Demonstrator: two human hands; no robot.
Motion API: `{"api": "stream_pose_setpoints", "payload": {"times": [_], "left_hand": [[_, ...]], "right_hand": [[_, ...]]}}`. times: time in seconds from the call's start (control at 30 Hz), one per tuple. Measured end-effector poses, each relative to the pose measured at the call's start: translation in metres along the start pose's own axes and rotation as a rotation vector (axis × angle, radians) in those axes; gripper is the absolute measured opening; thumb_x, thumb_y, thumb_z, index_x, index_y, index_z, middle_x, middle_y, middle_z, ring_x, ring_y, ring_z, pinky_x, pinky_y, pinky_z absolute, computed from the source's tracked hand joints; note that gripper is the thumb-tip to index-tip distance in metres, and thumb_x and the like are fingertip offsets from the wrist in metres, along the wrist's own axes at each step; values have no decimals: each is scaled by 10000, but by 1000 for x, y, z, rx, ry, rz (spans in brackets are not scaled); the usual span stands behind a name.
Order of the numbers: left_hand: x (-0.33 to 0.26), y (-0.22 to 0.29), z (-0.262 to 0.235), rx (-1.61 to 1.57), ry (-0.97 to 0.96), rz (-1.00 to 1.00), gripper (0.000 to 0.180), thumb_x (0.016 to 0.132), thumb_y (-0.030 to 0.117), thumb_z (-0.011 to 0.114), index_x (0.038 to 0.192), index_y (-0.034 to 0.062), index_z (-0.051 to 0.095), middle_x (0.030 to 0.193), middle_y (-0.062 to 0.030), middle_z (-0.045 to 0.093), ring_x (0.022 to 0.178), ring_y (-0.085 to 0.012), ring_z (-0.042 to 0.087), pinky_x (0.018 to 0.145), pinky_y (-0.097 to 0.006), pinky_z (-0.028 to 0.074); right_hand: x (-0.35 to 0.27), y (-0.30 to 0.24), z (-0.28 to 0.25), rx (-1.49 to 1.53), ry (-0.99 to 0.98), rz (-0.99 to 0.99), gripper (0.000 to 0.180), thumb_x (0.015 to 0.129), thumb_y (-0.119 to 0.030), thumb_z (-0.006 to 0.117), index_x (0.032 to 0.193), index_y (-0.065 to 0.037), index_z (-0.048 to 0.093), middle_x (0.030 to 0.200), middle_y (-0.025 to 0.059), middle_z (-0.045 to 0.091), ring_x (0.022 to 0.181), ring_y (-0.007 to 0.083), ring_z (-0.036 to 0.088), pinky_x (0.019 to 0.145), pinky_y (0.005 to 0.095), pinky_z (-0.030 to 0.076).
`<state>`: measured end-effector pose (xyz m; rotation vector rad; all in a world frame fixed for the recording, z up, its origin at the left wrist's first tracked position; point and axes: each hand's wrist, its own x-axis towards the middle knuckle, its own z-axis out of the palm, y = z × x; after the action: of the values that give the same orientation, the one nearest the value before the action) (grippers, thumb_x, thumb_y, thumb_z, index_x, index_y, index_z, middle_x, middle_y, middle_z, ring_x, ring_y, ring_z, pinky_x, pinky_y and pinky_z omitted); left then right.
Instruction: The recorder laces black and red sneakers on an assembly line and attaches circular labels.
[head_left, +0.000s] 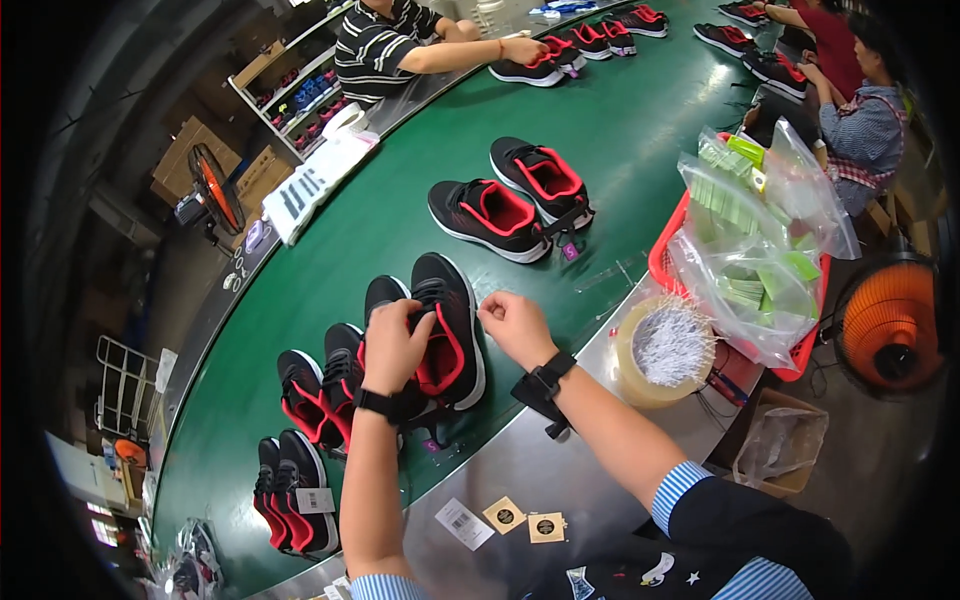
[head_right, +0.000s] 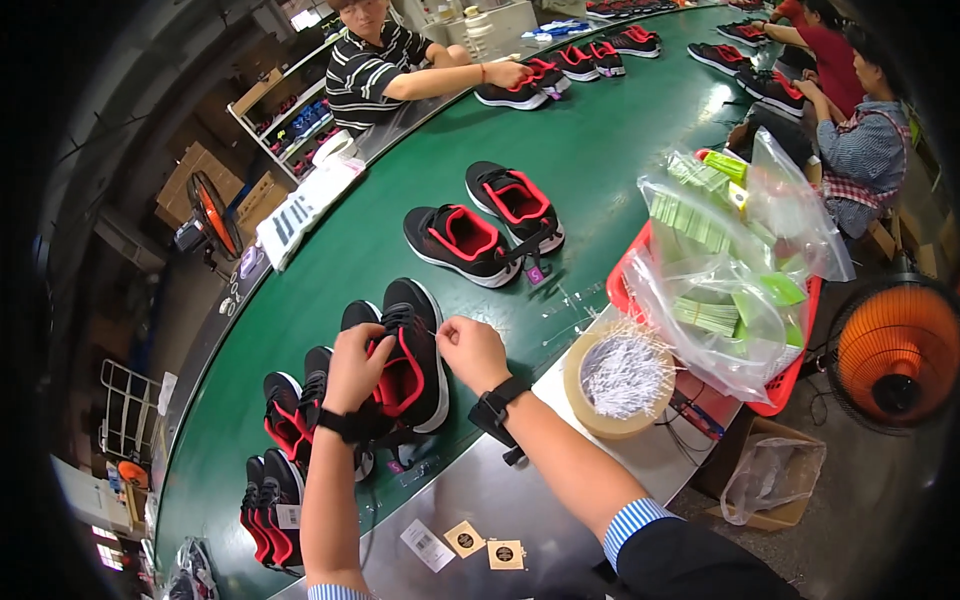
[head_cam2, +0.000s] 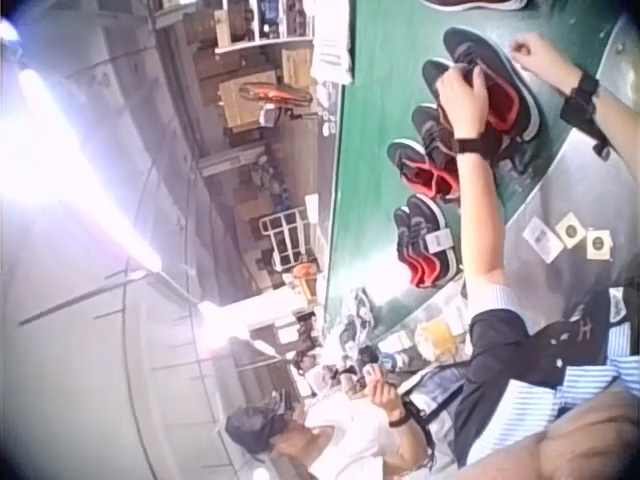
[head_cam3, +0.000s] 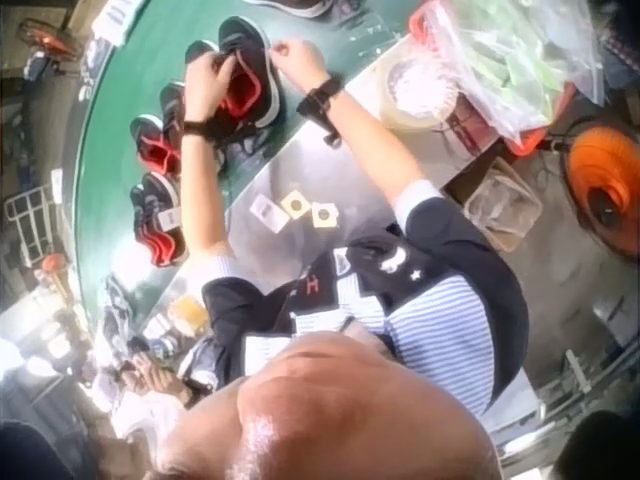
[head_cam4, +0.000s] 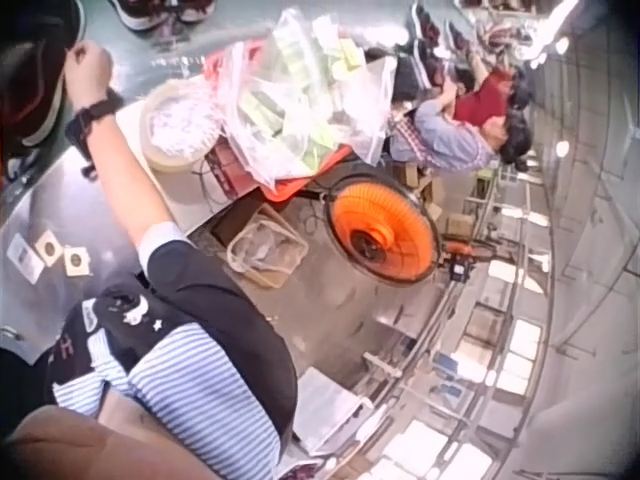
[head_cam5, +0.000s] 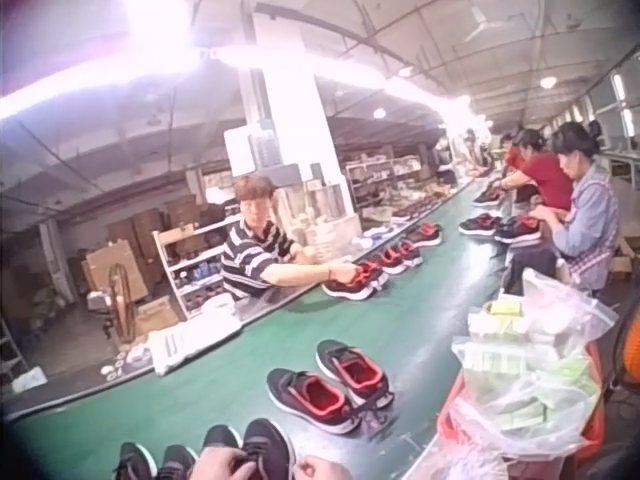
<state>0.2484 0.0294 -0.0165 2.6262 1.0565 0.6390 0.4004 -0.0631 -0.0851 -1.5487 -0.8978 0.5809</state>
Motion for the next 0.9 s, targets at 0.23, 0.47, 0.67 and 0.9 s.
{"api": "stream_pose_setpoints", "payload": {"times": [0.23, 0.47, 0.67, 0.9], "left_hand": [[-1, -16, 11, 28, -145, -114, 241, 763, 241, 661, 838, 11, 671, 820, -121, 615, 791, -252, 593, 701, -328, 458], [-4, -38, 16, -154, -177, -140, 213, 758, 289, 649, 835, 99, 708, 913, -73, 629, 904, -236, 570, 777, -348, 420], [-11, -41, 9, -215, -172, -152, 196, 753, 269, 650, 799, 87, 707, 893, -52, 630, 850, -199, 586, 730, -301, 438], [-16, -42, 5, -194, -231, -154, 219, 727, 185, 674, 897, 48, 681, 927, -61, 577, 891, -191, 557, 804, -284, 427]], "right_hand": [[14, -12, 18, -411, -111, -280, 82, 732, -141, 568, 718, -86, 628, 705, 117, 630, 700, 317, 608, 633, 425, 476], [29, -14, 25, -466, -270, -434, 77, 726, -124, 557, 688, -78, 607, 694, 117, 617, 724, 306, 603, 644, 424, 471], [28, -24, 28, -561, -383, -510, 75, 723, -112, 552, 733, -82, 620, 750, 116, 632, 752, 306, 609, 665, 417, 481], [39, -47, 28, -821, -632, -494, 134, 720, -136, 568, 811, -84, 651, 814, 120, 649, 820, 307, 625, 716, 398, 502]]}}
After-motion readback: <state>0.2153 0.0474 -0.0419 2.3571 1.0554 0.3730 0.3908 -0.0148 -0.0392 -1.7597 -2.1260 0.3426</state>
